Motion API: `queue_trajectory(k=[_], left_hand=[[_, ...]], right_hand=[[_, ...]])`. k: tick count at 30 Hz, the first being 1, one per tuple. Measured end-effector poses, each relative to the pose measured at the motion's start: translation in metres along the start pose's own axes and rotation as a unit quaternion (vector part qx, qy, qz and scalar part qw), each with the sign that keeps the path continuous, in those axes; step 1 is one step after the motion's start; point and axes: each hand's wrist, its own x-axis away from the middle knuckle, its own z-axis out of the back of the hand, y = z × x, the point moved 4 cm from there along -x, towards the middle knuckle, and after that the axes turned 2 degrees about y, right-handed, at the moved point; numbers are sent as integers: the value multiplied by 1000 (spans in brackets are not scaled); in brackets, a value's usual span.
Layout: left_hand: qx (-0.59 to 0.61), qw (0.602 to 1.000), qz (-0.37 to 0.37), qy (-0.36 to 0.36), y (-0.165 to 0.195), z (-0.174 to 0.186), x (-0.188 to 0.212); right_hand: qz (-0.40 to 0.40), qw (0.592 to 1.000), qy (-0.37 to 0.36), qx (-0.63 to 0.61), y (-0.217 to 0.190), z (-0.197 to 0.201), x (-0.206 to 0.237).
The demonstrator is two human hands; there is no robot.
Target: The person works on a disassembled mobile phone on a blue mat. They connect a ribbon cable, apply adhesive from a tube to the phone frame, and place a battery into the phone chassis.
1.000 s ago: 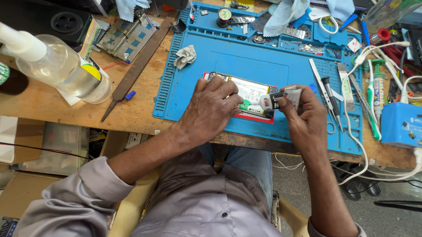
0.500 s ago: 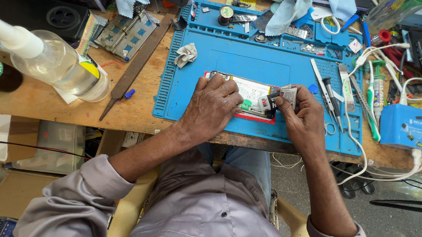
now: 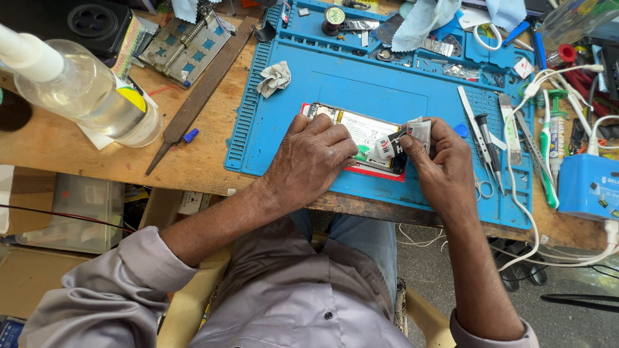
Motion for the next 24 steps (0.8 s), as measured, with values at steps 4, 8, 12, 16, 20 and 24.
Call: queue_trajectory(k=[4, 8, 12, 16, 20, 24], left_hand=[[3, 1000, 0, 3, -1, -1, 0], [-2, 1000, -10, 10, -1, 0, 2], [-32, 999, -30, 4, 4, 2, 9], [-42, 998, -42, -8, 12, 4, 13], [-85, 995, -48, -27, 18, 3, 15], [-102, 992, -47, -53, 20, -1, 13]], right_hand=[[-10, 1000, -5, 17, 0, 0, -4], [6, 1000, -24, 8, 0, 0, -6], [1, 1000, -22, 17, 5, 5, -4], [-1, 998, 9, -60, 13, 20, 0], [-11, 971, 59, -230, 26, 29, 11], [22, 946, 114, -302, 37, 33, 30]])
